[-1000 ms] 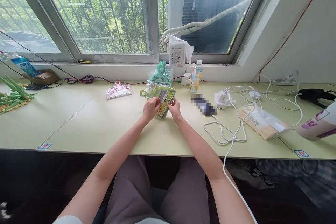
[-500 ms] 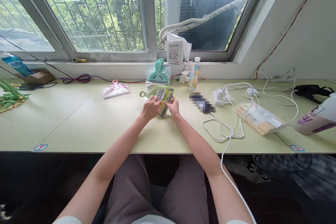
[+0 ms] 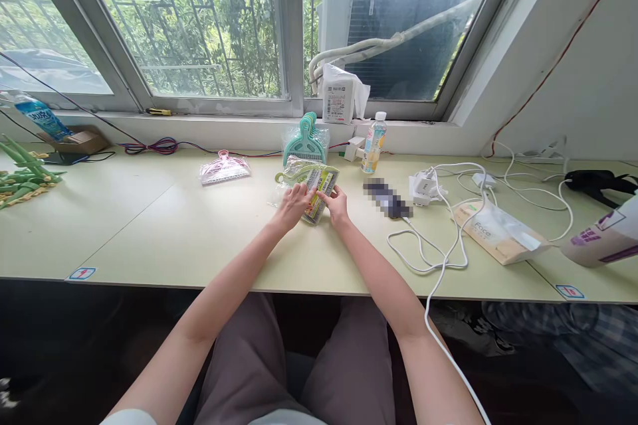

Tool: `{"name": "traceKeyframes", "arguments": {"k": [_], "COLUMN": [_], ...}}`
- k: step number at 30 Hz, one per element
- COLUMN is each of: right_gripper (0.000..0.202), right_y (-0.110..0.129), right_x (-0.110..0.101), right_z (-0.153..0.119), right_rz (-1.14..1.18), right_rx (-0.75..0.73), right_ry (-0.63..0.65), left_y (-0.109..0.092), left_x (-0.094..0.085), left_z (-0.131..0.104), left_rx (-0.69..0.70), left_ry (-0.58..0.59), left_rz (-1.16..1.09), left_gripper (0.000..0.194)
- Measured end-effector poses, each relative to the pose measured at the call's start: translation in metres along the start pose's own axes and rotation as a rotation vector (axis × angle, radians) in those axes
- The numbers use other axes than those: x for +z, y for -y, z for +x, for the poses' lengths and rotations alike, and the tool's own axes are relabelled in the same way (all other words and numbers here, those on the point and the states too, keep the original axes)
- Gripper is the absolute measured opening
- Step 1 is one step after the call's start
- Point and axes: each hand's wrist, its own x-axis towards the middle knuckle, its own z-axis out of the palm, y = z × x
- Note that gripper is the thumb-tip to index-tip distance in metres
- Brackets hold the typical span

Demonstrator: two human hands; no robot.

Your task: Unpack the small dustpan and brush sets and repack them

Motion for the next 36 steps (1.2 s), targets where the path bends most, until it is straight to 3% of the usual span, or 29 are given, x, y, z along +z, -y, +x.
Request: {"name": "traceKeyframes", "arguments": {"k": [9,13,17,19,20,23,24,26,28,30,32,34,36], "right_gripper": [0.051,0.046,0.045,0.043,0.042,0.039,0.039,0.040,0.041,0.038,0.036,0.035,0.035], "right_y": [-0.002,0.000,0.004,0.007,0.009,0.012,0.012,0.012,0.011,0.010,0.012,0.013,0.013], "right_x": [-0.002,-0.002,-0.003,-0.005,-0.005,-0.004,-0.003,0.000,0.002,0.002,-0.001,-0.003,-0.003], "right_z": [0.001,0.002,0.004,0.004,0.005,0.005,0.005,0.004,0.004,0.004,0.005,0.007,0.007], "right_rz": [0.016,0.050,0.110,0.126,0.136,0.185,0.209,0.252,0.275,0.273,0.259,0.247,0.249], "right_rx": [0.013,-0.021,-0.077,-0.098,-0.105,-0.105,-0.095,-0.059,-0.021,-0.005,-0.019,-0.046,-0.058], "right_ry": [0.017,-0.052,-0.121,-0.152,-0.164,-0.164,-0.149,-0.104,-0.074,-0.084,-0.118,-0.140,-0.142], "left_y": [-0.013,-0.014,-0.019,-0.024,-0.025,-0.025,-0.024,-0.020,-0.020,-0.023,-0.029,-0.032,-0.029], "left_x": [-0.008,-0.007,-0.003,-0.003,-0.003,-0.007,-0.008,-0.009,-0.005,0.002,0.011,0.017,0.017], "left_z": [-0.003,-0.003,-0.006,-0.007,-0.006,0.000,0.003,0.007,0.008,0.006,0.002,0.000,0.001], "left_rx": [0.043,0.048,0.099,0.067,0.004,-0.350,-0.479,-0.646,-0.669,-0.631,-0.609,-0.589,-0.580], "left_ry": [0.150,0.125,0.094,-0.030,-0.145,-0.532,-0.593,-0.525,-0.299,-0.053,0.100,0.099,-0.027], "left_rz": [0.477,0.415,0.142,-0.042,-0.137,-0.493,-0.659,-1.042,-1.368,-1.528,-1.557,-1.532,-1.488], "left_gripper": [0.053,0.056,0.056,0.060,0.065,0.090,0.096,0.095,0.082,0.071,0.062,0.058,0.059]}}
